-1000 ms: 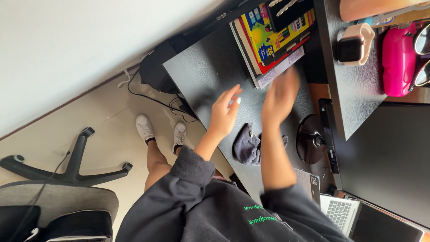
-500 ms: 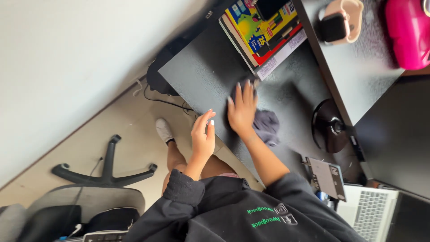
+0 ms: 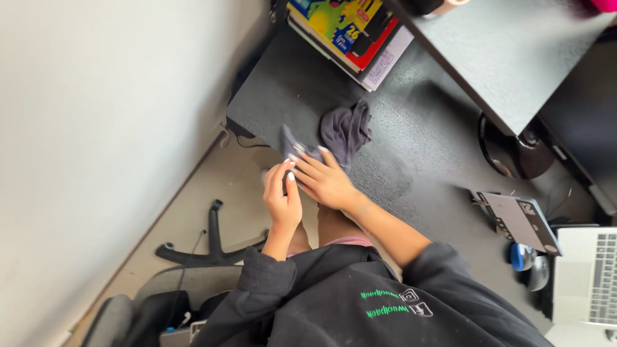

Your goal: The person clears a cluttered desk by moving a tablet, spray bottle, and a box of markers into a drawer, then wipes the desk surface, monitor, and laptop with a cloth. The workspace is tidied and the electronics are cleaned.

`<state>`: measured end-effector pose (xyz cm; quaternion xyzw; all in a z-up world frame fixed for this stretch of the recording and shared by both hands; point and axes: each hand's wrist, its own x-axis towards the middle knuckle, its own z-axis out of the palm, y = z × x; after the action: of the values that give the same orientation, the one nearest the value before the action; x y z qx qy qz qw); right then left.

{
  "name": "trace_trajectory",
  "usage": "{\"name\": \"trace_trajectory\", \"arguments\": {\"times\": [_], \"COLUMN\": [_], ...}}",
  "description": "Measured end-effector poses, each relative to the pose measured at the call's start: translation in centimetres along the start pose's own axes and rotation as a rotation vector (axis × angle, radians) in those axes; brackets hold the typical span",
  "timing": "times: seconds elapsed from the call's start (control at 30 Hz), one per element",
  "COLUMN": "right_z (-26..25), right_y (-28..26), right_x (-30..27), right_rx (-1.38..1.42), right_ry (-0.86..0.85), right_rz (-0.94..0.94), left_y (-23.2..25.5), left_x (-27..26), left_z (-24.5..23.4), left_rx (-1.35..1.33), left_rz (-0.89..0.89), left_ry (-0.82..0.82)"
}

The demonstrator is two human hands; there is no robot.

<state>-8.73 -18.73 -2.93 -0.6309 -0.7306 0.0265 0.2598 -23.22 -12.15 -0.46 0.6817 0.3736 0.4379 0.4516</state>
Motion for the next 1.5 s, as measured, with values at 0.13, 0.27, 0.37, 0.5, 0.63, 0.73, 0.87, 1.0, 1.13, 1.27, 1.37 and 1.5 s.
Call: {"name": "trace_trajectory", "arguments": {"times": [0.13,0.27,0.37,0.5,0.63,0.73,0.87,1.0,1.13,1.27,1.37,1.5], "right_z": [-5.0,-1.9,1.2,2.9,3.2,2.5,0.2,2.2,0.2,1.3,-0.3,-1.5], "right_y": [4.2,9.2,7.8,3.7,6.5,4.9,2.5,6.6,4.1,6.0,4.7,2.4], "right_x": [-4.0,-3.2,4.5,5.2,7.8,7.3,5.1,9.1,6.7,9.6,9.7,5.2], "right_rx": [-0.149,-0.492,-0.607,-0.468,-0.568,-0.621,-0.582,-0.717,-0.564,-0.589,-0.543,-0.499], "right_ry": [-0.031,0.018,0.034,-0.093,-0.035,0.025,-0.133,-0.080,-0.178,-0.196,-0.243,-0.310], "right_rz": [0.036,0.256,0.533,0.353,0.409,0.440,0.467,0.472,0.474,0.494,0.497,0.487], "left_y": [-0.6,-1.6,-2.0,-4.3,-5.8,-6.8,-6.9,-7.6,-7.4,-7.2,-6.2,-4.6], "left_x": [0.3,0.1,0.4,2.6,5.4,6.6,7.8,7.3,7.8,7.9,8.3,8.9], "left_z": [-1.0,-1.2,-0.6,0.7,1.8,2.6,2.9,3.8,3.7,3.5,3.4,2.9], "left_rx": [0.021,0.044,0.068,0.216,0.394,0.407,0.467,0.538,0.588,0.664,0.675,0.696], "left_rz": [0.014,0.026,0.044,0.163,0.182,0.080,-0.096,-0.075,-0.055,-0.116,-0.158,-0.207], "left_ry": [-0.084,-0.153,-0.156,-0.098,-0.099,-0.207,-0.375,-0.350,-0.379,-0.512,-0.548,-0.601]}}
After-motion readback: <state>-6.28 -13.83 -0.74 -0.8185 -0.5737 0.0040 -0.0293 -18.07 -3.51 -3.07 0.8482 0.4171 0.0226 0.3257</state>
